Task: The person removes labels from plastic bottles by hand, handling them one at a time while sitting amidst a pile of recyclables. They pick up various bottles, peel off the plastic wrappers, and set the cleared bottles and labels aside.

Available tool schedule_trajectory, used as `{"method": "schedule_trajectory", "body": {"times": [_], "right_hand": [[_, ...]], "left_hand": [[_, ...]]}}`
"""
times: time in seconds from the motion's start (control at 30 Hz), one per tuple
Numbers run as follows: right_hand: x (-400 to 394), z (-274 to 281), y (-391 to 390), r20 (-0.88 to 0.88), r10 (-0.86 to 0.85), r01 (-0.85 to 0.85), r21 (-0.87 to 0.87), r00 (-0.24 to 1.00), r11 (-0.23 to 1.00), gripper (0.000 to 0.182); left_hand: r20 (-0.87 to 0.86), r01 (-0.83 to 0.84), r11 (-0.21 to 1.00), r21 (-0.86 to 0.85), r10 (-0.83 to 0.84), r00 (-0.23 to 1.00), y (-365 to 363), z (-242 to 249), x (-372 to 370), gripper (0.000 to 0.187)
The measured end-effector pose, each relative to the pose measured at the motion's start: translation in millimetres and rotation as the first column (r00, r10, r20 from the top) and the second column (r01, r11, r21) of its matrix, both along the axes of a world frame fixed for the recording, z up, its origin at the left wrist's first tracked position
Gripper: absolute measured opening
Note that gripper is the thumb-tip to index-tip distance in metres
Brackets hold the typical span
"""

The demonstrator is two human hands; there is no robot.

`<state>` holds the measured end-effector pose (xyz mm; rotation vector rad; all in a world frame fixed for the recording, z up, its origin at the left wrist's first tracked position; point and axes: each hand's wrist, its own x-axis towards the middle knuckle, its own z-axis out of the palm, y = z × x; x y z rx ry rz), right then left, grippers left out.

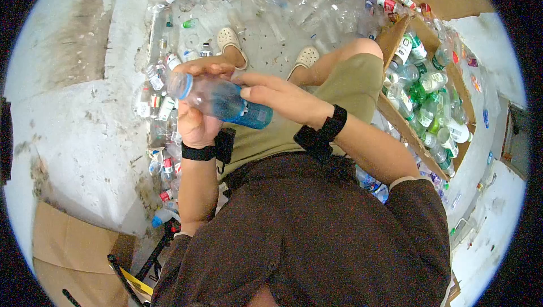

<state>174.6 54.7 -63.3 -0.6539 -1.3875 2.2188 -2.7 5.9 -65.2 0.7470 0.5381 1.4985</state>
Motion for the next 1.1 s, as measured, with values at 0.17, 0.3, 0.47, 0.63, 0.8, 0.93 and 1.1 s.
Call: {"method": "schedule_trajectory", "body": {"times": [0.17,0.3,0.47,0.63,0.8,0.93,1.1], "right_hand": [[0,-5,7,0.041,0.08,-0.081,0.021,0.996,0.996,0.043],[-5,-9,1,0.008,-0.073,0.074,-0.061,0.997,0.995,0.041],[-14,-5,-11,0.043,-0.358,0.341,0.211,0.933,0.916,0.043],[-13,-2,-9,0.016,-0.284,0.279,0.139,0.959,0.95,0.042],[-18,-5,-9,-0.052,-0.313,0.317,0.102,0.948,0.943,0.043],[-25,-7,-12,0.04,-0.376,0.364,0.176,0.926,0.915,0.043],[-30,-10,-15,0.056,-0.421,0.41,0.139,0.905,0.901,0.042]], "left_hand": [[0.013,0.001,1.0,0.031,-0.001,1.0,4,-1,0,0.077],[-0.168,-0.105,0.986,-0.13,0.082,0.982,4,-3,10,0.078],[-0.456,-0.153,0.987,-0.049,0.114,0.883,-6,-7,27,0.065],[-0.385,-0.102,0.989,-0.108,0.053,0.922,-2,-6,19,0.064],[-0.387,-0.085,0.992,-0.091,0.044,0.921,1,-7,19,0.063],[-0.531,-0.152,0.988,-0.034,0.11,0.84,0,-18,22,0.059],[-0.437,-0.16,0.981,-0.106,0.099,0.894,-7,-25,21,0.058]]}}
